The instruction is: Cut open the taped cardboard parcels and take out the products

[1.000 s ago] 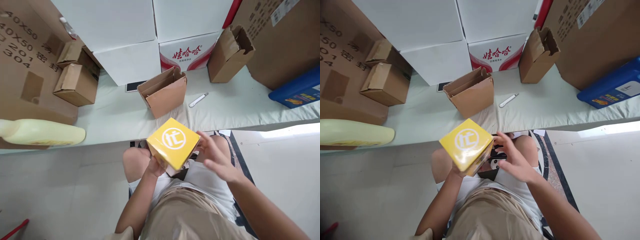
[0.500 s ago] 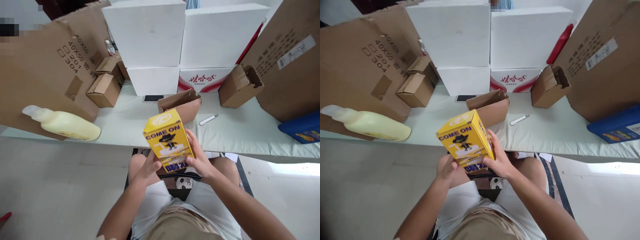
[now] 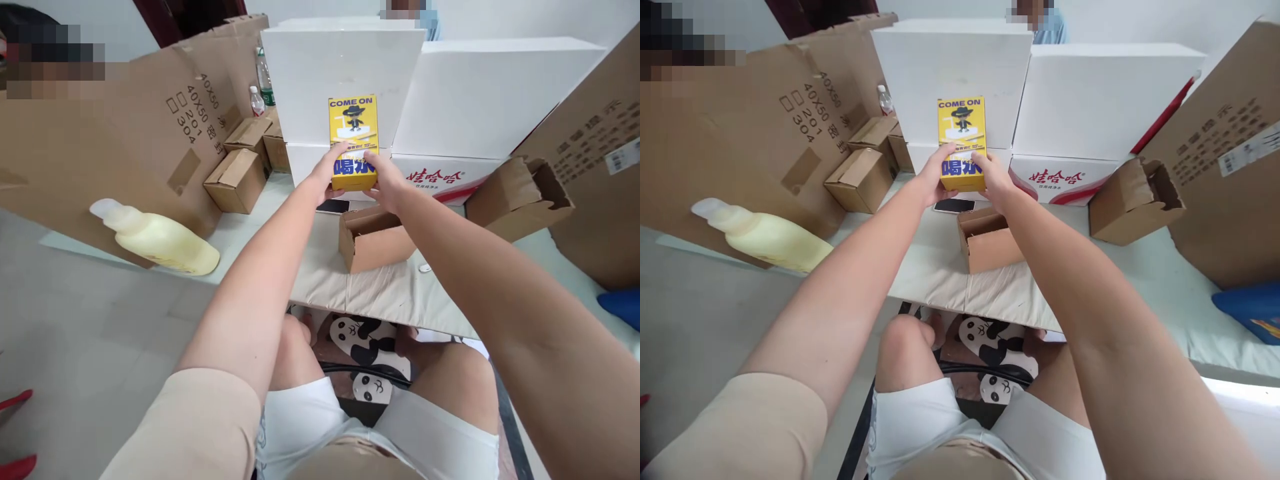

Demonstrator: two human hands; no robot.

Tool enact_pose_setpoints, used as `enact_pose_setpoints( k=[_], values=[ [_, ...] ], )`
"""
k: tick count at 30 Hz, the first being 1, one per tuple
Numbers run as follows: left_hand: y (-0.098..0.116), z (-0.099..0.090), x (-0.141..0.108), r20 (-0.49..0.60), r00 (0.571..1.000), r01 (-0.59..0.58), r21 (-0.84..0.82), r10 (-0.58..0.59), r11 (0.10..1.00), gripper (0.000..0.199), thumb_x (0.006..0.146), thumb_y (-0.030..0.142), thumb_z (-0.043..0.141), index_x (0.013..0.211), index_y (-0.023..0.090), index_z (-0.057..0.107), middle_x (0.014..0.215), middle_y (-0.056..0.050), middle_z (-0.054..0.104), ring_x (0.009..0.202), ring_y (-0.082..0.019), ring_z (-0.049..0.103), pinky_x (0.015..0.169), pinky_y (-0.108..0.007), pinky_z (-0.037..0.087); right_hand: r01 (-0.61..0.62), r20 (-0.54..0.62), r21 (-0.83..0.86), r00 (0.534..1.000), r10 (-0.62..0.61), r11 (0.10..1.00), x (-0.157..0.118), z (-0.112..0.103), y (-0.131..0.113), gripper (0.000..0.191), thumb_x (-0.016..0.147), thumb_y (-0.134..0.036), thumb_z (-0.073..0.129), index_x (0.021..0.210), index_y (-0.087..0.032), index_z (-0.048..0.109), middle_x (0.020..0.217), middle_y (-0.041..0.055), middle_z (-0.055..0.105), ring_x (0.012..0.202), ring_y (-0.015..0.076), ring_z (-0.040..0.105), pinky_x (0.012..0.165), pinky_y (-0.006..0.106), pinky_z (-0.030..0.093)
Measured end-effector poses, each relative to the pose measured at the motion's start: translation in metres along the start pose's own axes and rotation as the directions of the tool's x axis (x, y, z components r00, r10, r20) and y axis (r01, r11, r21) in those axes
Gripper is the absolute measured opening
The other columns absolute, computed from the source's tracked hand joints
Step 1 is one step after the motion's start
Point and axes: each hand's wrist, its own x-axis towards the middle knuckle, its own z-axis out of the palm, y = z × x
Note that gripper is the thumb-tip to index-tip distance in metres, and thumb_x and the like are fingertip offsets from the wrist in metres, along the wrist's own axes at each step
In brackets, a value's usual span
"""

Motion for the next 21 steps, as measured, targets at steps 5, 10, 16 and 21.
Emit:
enact_pose_setpoints(
  k=[5, 10, 16, 21],
  values=[
    [-0.003, -0.002, 0.008, -0.066, 0.984, 0.158, -0.068, -0.163, 0.985, 0.066, 0.080, 0.079, 0.064, 0.107, 0.019, 0.071, 0.108, -0.015, 0.078, 0.125, -0.040, 0.067, 0.099, -0.050, 0.051, 0.025, 0.024, -0.022, 0.999, -0.025, 0.999, 0.014, -0.004, 0.011, 0.057, 0.087, -0.062, 0.066, 0.133, -0.032, 0.053, 0.143, 0.0029, 0.062, 0.136, 0.0272, 0.058, 0.120, 0.056, 0.044],
    [0.010, 0.015, 0.006, -0.040, 0.998, 0.054, -0.088, -0.058, 0.995, 0.064, 0.086, 0.075, 0.061, 0.113, 0.018, 0.069, 0.116, -0.015, 0.074, 0.131, -0.042, 0.063, 0.104, -0.053, 0.049, 0.107, 0.005, -0.027, 0.994, -0.107, 0.994, 0.009, -0.015, 0.005, 0.062, 0.091, -0.068, 0.061, 0.141, -0.032, 0.049, 0.144, 0.0031, 0.061, 0.139, 0.0276, 0.056, 0.120, 0.057, 0.043],
    [0.037, 0.008, -0.096, 0.015, 0.998, -0.058, -0.103, 0.059, 0.993, 0.047, 0.092, 0.056, 0.064, 0.125, 0.023, 0.070, 0.130, -0.010, 0.067, 0.127, -0.033, 0.062, 0.098, -0.045, 0.052, 0.248, -0.090, 0.053, 0.966, -0.243, 0.967, -0.110, -0.073, -0.007, 0.077, 0.086, -0.076, 0.049, 0.152, -0.036, 0.042, 0.153, 0.0025, 0.058, 0.144, 0.0338, 0.054, 0.112, 0.059, 0.054],
    [-0.030, -0.016, -0.194, 0.301, 0.953, 0.074, -0.172, -0.019, 0.982, 0.038, 0.086, 0.061, 0.074, 0.091, 0.024, 0.078, 0.084, -0.007, 0.070, 0.078, -0.022, 0.064, 0.073, -0.033, 0.051, 0.255, -0.581, -0.147, 0.760, -0.292, 0.956, -0.214, -0.156, 0.045, 0.067, 0.087, -0.071, 0.035, 0.147, -0.048, 0.054, 0.134, 0.0063, 0.068, 0.155, 0.0383, 0.042, 0.095, 0.067, 0.060]
  ],
)
